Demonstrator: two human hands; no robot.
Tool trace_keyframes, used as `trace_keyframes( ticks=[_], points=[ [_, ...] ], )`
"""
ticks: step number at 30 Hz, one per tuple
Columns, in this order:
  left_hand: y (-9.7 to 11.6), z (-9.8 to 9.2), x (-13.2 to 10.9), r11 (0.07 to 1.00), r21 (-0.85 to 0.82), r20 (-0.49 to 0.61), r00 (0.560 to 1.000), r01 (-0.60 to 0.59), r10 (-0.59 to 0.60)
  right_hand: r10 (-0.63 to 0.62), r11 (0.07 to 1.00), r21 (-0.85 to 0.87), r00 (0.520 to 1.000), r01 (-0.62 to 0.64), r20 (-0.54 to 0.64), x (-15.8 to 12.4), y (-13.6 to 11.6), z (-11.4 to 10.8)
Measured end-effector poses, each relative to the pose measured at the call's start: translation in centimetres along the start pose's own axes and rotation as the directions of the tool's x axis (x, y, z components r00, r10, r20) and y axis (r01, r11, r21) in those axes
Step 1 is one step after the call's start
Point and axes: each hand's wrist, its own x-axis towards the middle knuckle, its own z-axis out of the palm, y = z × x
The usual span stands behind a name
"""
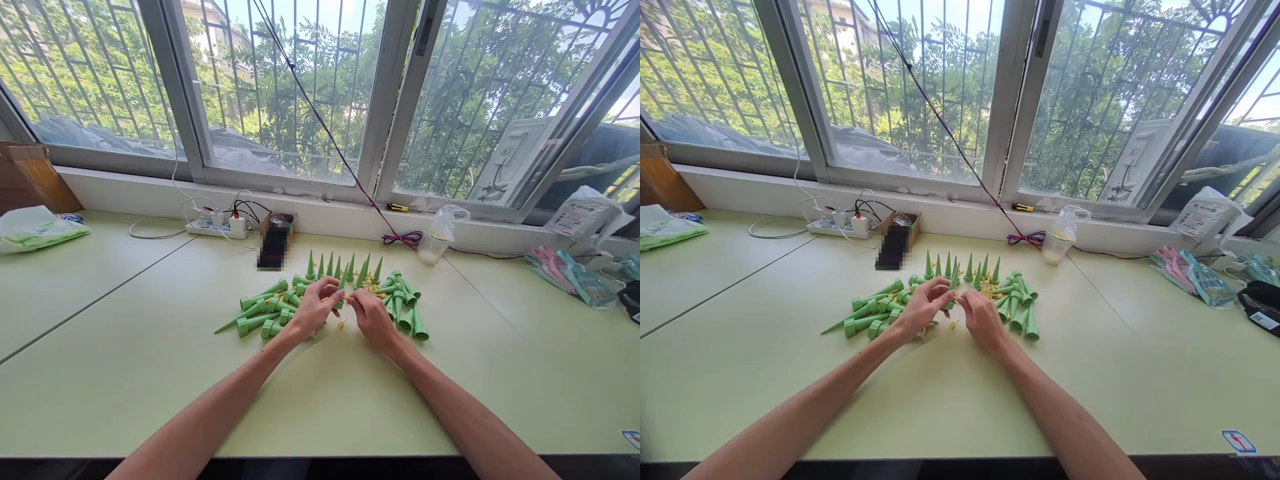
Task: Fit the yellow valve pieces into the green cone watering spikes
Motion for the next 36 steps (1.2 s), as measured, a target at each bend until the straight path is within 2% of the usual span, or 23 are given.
trace_keyframes(
  ticks=[10, 16, 23, 30, 36],
  points=[
    [0.3, 0.2, -0.1, 1.000, -0.012, 0.011, 1.000, 0.009, -0.009, 0.027, 1.000, 0.009, 1.000, -0.027, -0.011, 0.0, 0.0, 0.0],
    [0.8, 0.4, -0.1, 0.996, -0.043, -0.065, 0.994, 0.083, -0.085, 0.054, 0.998, 0.045, 0.998, -0.052, -0.036, 0.2, -0.5, -0.3],
    [0.9, 0.1, 0.0, 0.980, -0.107, -0.162, 0.970, 0.167, -0.183, 0.008, 0.988, 0.155, 1.000, -0.011, 0.016, 0.1, -0.6, -0.3],
    [1.1, 0.2, 0.0, 0.979, -0.128, -0.149, 0.972, 0.161, -0.180, -0.023, 0.992, 0.126, 1.000, 0.025, -0.016, 0.1, -0.2, -0.2],
    [0.9, 0.1, -0.1, 0.987, -0.072, -0.094, 0.984, 0.144, -0.150, -0.039, 0.996, 0.081, 0.999, 0.041, -0.028, 0.2, -0.2, -0.2]
  ],
)
